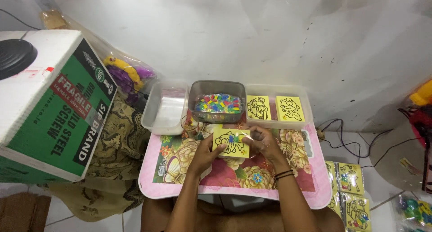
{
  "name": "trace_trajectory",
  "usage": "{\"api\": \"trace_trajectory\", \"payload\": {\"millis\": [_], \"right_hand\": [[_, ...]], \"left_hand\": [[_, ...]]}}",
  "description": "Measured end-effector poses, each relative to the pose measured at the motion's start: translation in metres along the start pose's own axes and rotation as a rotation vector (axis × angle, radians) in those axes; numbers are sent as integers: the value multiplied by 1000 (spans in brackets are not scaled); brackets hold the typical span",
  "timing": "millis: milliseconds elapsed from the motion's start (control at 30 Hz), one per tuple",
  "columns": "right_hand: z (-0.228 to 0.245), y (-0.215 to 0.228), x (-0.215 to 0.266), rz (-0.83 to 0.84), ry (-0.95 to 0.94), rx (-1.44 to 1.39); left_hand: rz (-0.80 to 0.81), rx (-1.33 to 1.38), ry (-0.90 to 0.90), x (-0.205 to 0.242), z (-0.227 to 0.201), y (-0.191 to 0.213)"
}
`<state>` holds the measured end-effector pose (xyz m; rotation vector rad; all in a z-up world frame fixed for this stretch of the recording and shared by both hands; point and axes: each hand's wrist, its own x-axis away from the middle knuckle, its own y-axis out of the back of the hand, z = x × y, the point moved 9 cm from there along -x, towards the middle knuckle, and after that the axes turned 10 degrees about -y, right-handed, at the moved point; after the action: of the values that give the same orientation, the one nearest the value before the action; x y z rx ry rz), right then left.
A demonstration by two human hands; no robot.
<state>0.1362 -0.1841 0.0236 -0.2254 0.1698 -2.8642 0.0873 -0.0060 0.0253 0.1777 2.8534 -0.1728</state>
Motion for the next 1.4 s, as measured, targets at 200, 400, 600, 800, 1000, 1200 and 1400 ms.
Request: {"api": "trace_trajectory", "payload": {"millis": [200, 400, 600, 800, 1000, 1200, 1400], "right_hand": [[25, -12, 10, -26, -59, 4], [-20, 3, -13, 23, 52, 73], [0, -12, 6, 78, 100, 51], [25, -20, 16, 123, 57, 166], [6, -6, 6, 1, 56, 113], [-5, -2, -5, 23, 101, 98], [-21, 5, -14, 40, 129, 87]], "left_hand": [[125, -154, 8, -2, 26, 2], [54, -211, -61, -2, 70, 20], [-39, -207, -55, -1, 43, 14], [-4, -128, -26, 0, 45, 10], [18, -136, -34, 1, 12, -2], [-12, -159, -7, 0, 53, 9], [-2, -192, 1, -2, 76, 15]]}}
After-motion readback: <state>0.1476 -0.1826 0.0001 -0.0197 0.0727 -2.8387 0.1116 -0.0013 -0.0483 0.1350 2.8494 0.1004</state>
